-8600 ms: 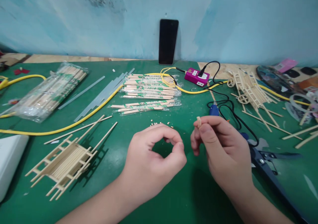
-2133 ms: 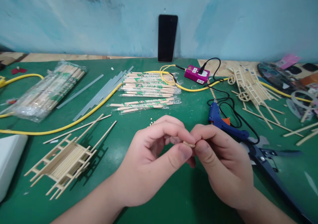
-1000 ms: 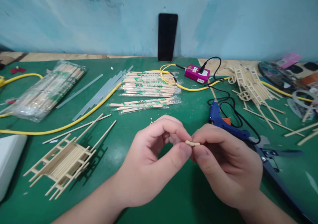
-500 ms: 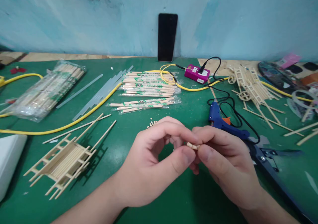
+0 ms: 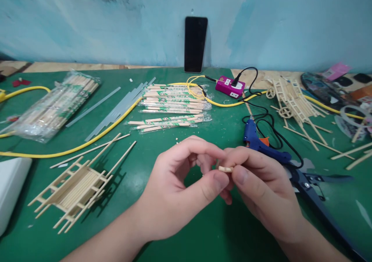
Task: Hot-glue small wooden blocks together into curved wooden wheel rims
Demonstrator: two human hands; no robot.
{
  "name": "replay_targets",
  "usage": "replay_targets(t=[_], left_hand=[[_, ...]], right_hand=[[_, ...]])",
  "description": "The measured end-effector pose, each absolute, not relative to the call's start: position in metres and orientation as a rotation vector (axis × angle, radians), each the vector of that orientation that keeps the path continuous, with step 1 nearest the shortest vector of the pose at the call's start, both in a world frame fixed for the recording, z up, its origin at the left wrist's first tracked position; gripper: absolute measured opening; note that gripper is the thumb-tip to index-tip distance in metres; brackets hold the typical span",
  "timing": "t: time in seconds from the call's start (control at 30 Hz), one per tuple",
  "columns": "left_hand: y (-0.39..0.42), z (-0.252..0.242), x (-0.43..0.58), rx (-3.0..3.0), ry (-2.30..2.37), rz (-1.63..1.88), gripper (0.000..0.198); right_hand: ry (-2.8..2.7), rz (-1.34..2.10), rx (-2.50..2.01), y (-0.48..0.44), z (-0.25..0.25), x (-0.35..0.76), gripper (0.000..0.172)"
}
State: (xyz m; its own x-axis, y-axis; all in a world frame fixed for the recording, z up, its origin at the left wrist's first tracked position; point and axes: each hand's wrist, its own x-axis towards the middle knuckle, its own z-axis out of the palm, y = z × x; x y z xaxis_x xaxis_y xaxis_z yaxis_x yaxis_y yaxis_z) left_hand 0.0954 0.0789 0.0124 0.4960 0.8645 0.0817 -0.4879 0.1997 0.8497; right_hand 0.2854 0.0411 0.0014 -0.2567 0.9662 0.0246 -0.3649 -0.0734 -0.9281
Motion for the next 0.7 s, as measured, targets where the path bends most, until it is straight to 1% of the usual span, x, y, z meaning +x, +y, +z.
replay_targets(t=[0.07,0.37,0.43,0.5,0.6,0.7], left_hand=[[0.0794,0.0128,0.0946,0.99,0.499,1.0,0.033],[0.0796,0.0128,0.0931,1.067,0.566,1.018,0.028],[0.0786,0.0122,0.0929,1.074,0.569,1.004,0.03],[0.0781,0.0121,0.0928,1.076,0.588,0.987,0.031],[0.0788,0.0129,0.0928,1.085,0.632,0.981,0.024],[0.0802,0.0146,0.0927,1.103,0.65,0.994,0.015]], right_hand=[[-1.134,1.503,-0.821,0.0414,0.0014,0.2846,0.014],[-1.282,1.326,-0.891,0.0432,0.0055,0.2811,0.018],[-1.316,1.26,-0.901,0.044,0.0065,0.2807,0.017],[-1.381,1.125,-0.936,0.0454,0.0074,0.2802,0.013],[-1.501,0.896,-0.997,0.0472,0.0077,0.2796,0.015],[-1.572,0.8,-1.023,0.0473,0.007,0.2797,0.017]])
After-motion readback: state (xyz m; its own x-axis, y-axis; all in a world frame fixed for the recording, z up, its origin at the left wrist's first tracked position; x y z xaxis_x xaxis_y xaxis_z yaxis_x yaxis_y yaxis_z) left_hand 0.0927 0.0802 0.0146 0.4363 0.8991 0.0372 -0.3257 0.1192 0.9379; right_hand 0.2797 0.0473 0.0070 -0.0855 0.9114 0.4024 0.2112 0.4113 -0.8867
